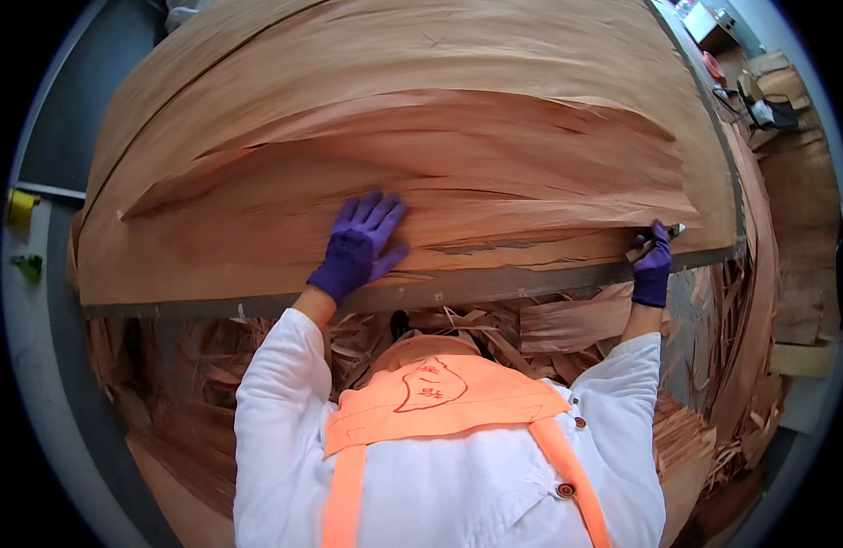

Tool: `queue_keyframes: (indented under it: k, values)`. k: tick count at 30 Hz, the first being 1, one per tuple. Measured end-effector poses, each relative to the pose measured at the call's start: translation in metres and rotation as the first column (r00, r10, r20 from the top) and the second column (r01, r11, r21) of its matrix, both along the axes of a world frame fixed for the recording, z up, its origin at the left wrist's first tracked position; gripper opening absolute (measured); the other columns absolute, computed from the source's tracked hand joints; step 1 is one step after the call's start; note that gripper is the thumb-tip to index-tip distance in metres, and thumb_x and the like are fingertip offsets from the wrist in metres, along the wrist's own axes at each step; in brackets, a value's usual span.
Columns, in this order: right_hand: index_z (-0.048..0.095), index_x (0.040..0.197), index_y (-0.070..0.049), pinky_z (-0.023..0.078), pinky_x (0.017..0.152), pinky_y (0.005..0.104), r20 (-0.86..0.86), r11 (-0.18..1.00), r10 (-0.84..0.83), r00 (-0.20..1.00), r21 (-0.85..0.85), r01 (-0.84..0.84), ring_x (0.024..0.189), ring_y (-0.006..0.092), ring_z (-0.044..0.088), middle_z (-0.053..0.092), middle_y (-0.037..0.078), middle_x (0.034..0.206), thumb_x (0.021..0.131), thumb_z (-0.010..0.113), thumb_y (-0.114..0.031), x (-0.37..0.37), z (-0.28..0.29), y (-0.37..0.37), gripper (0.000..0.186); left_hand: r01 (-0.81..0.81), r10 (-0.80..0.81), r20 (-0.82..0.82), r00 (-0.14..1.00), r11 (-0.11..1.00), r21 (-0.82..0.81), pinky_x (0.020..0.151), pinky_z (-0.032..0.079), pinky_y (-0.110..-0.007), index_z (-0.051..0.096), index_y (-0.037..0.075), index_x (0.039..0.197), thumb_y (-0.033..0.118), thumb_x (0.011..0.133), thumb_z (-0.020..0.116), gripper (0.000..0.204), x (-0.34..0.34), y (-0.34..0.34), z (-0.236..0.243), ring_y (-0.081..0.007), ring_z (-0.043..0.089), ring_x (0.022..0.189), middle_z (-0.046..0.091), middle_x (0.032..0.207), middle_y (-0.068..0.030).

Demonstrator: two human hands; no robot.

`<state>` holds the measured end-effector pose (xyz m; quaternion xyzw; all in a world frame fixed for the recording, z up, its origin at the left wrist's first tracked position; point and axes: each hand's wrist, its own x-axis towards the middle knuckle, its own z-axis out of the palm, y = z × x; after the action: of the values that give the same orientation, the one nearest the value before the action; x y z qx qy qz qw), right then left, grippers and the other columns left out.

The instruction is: The person applies adhesive strips to a large sheet of wood veneer and then folds and positions the veneer sheets on a workbench.

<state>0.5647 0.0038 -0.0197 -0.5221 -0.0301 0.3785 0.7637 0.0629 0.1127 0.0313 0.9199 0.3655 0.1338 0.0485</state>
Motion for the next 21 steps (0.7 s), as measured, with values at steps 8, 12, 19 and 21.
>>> queue_keyframes:
  k: [8, 12, 19, 21]
  values:
    - [0.056, 0.102, -0.011, 0.039, 0.049, 0.0213, -0.01, 0.98, -0.093, 0.996, -0.179, 0.09, 0.068, 0.0131, 0.057, 0.06, 0.005, 0.089, 0.084, 0.064, -0.024, -0.061, 0.029, -0.008, 0.024, -0.002, -0.001, 0.094, 0.996, 0.999, 0.032, 0.1, 0.031, -0.049, 0.049, 0.007, 0.122, 0.023, 0.08, 0.059, 0.047, 0.0, -0.01, -0.002, -0.0345, 0.043, 0.118, 0.048, 0.127, -0.0161]
    - [0.059, 0.102, -0.007, 0.042, 0.05, 0.0209, 0.411, 0.987, 0.04, 0.911, -0.16, 0.028, 0.067, 0.0127, 0.059, 0.062, 0.007, 0.082, 0.084, 0.064, -0.015, -0.112, 0.048, -0.023, 0.02, -0.12, 0.1, 0.255, 0.962, 0.991, 0.061, 0.099, 0.033, -0.047, 0.051, 0.007, 0.12, 0.016, 0.078, 0.06, 0.044, -0.021, -0.005, -0.003, -0.034, 0.047, 0.114, 0.051, 0.123, -0.0158]
    - [0.054, 0.111, 0.0, 0.051, 0.076, 0.0382, 0.895, 0.685, 0.388, -0.219, -0.439, -0.581, 0.09, 0.0325, 0.062, 0.057, 0.02, 0.11, 0.078, 0.067, -0.02, -0.273, 0.093, 0.063, 0.041, -0.317, 0.296, 0.114, 0.948, 0.885, 0.341, 0.102, 0.029, -0.045, 0.047, 0.011, 0.126, 0.015, 0.076, 0.061, 0.052, -0.086, 0.063, 0.026, -0.0311, 0.041, 0.121, 0.045, 0.131, -0.013]
    - [0.052, 0.112, -0.001, 0.051, 0.075, 0.0399, 0.846, 0.593, 0.419, -0.331, -0.531, -0.606, 0.09, 0.0347, 0.061, 0.054, 0.021, 0.114, 0.075, 0.068, -0.022, -0.309, 0.092, 0.087, 0.045, -0.295, 0.3, 0.044, 0.953, 0.882, 0.367, 0.103, 0.027, -0.045, 0.043, 0.013, 0.13, 0.021, 0.077, 0.062, 0.057, -0.096, 0.082, 0.03, -0.031, 0.037, 0.124, 0.041, 0.135, -0.0118]
